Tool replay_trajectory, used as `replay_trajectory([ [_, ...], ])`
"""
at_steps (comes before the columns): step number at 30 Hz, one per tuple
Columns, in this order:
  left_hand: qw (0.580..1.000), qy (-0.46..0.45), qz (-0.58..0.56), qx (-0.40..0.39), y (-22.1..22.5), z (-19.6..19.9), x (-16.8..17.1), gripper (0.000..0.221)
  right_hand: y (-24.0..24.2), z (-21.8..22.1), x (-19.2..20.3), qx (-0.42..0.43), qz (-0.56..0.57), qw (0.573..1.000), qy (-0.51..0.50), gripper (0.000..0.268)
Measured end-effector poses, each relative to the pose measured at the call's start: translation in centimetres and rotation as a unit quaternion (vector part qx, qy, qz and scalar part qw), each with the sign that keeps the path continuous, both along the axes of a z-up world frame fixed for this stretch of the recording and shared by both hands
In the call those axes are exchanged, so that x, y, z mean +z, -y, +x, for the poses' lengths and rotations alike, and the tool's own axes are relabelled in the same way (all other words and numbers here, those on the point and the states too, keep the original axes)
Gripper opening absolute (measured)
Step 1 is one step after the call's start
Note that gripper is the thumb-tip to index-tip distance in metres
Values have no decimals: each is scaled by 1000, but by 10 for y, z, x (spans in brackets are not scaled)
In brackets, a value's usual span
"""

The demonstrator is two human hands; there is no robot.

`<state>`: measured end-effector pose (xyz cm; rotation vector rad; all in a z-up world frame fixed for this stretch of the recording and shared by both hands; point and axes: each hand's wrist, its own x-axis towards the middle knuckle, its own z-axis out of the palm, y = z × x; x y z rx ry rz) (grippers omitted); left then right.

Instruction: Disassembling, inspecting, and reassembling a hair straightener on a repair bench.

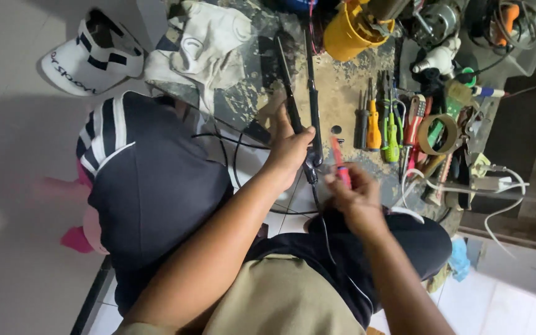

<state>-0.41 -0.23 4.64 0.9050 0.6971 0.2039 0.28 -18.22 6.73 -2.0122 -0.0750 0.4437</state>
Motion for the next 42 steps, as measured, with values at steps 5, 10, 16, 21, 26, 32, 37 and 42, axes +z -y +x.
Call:
replay_trajectory([
  [5,998,-22,43,-43,9,-3,-11,81,-20,-17,-20,-59,111,990,-65,10],
  [10,999,-2,19,-46,9,-10,-7,77,-28,-17,-19,-78,161,983,-47,9],
  [16,995,70,-56,-47,18,-19,-20,93,-29,-14,-24,-95,188,977,-43,10],
  [21,990,66,-117,-45,21,-12,-37,89,-36,-16,-14,-92,213,972,-43,10],
  [26,991,99,-89,-22,21,-19,-22,79,-34,-17,-21,-89,219,969,-66,25],
  [32,987,92,-107,-75,19,-32,-4,75,-37,-22,-12,-69,124,990,-15,47],
  [37,986,29,-150,-59,28,-50,3,44,-45,-36,18,15,-97,988,119,43],
  [42,991,-40,-127,-14,37,-57,-38,21,-51,-49,38,54,37,995,71,41],
])
